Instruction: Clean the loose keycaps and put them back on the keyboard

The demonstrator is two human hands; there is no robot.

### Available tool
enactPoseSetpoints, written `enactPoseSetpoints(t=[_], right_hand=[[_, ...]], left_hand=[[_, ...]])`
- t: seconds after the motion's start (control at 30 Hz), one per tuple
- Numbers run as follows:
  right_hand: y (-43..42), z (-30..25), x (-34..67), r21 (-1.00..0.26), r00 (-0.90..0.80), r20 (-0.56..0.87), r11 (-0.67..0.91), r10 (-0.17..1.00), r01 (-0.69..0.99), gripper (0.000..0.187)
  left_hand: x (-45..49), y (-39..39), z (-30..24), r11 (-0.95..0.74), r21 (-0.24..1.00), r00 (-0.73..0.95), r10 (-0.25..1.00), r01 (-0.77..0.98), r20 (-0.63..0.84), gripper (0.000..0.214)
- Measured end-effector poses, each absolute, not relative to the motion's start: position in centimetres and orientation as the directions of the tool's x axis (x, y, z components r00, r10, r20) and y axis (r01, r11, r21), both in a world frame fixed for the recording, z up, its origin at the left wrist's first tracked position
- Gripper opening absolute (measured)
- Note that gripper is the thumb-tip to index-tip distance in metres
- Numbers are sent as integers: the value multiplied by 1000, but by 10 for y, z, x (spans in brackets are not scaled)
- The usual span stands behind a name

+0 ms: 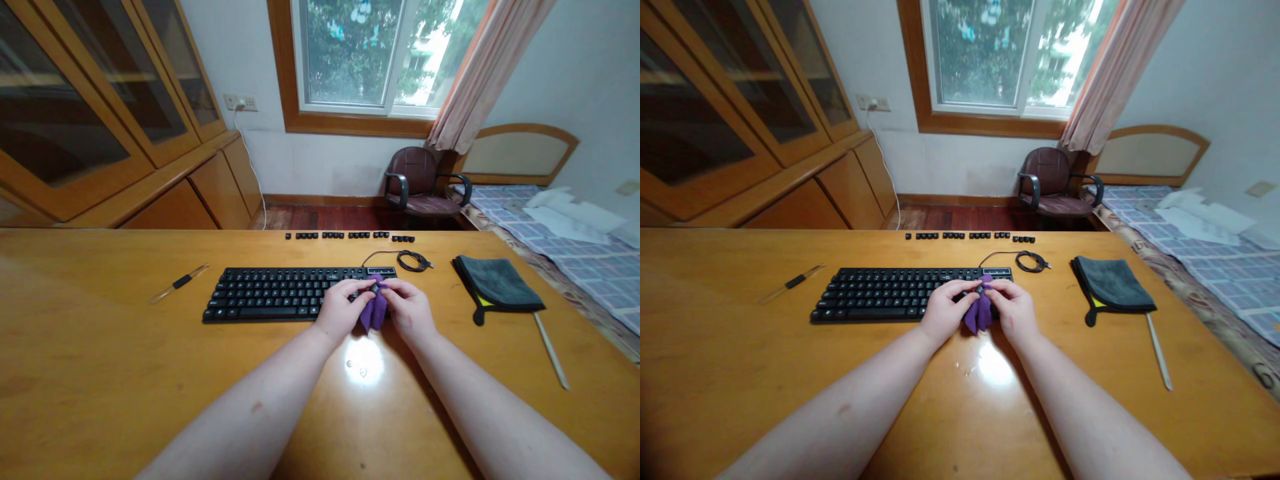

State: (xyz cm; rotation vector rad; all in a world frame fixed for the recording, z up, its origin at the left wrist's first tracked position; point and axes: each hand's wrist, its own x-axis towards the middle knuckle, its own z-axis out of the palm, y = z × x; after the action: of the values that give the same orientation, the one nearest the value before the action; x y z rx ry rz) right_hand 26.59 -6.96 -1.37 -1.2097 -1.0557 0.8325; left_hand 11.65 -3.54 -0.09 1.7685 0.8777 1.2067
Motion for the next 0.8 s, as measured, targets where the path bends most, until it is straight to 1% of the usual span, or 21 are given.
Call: enactPoseSetpoints(t=[0.1,0.2,0.33,0.43,0.57,0.8], right_hand=[[-71,-13,265,-987,347,157,162,924,15,17],[-73,-9,263,-982,330,187,183,925,43,14],[-75,-2,260,-975,269,223,209,937,79,10],[-75,0,258,-973,283,228,211,931,92,9],[-76,-1,257,-975,300,224,210,927,78,9],[-78,0,255,-978,322,202,207,925,19,10]], left_hand=[[117,-35,-1,-409,906,243,894,107,376,17],[119,-35,-5,-374,926,179,916,52,360,18],[120,-34,-8,-368,930,188,914,15,359,21],[118,-37,-5,-448,888,228,880,105,416,21],[114,-40,0,-561,787,265,824,256,502,24],[113,-39,1,-621,725,324,780,298,536,33]])
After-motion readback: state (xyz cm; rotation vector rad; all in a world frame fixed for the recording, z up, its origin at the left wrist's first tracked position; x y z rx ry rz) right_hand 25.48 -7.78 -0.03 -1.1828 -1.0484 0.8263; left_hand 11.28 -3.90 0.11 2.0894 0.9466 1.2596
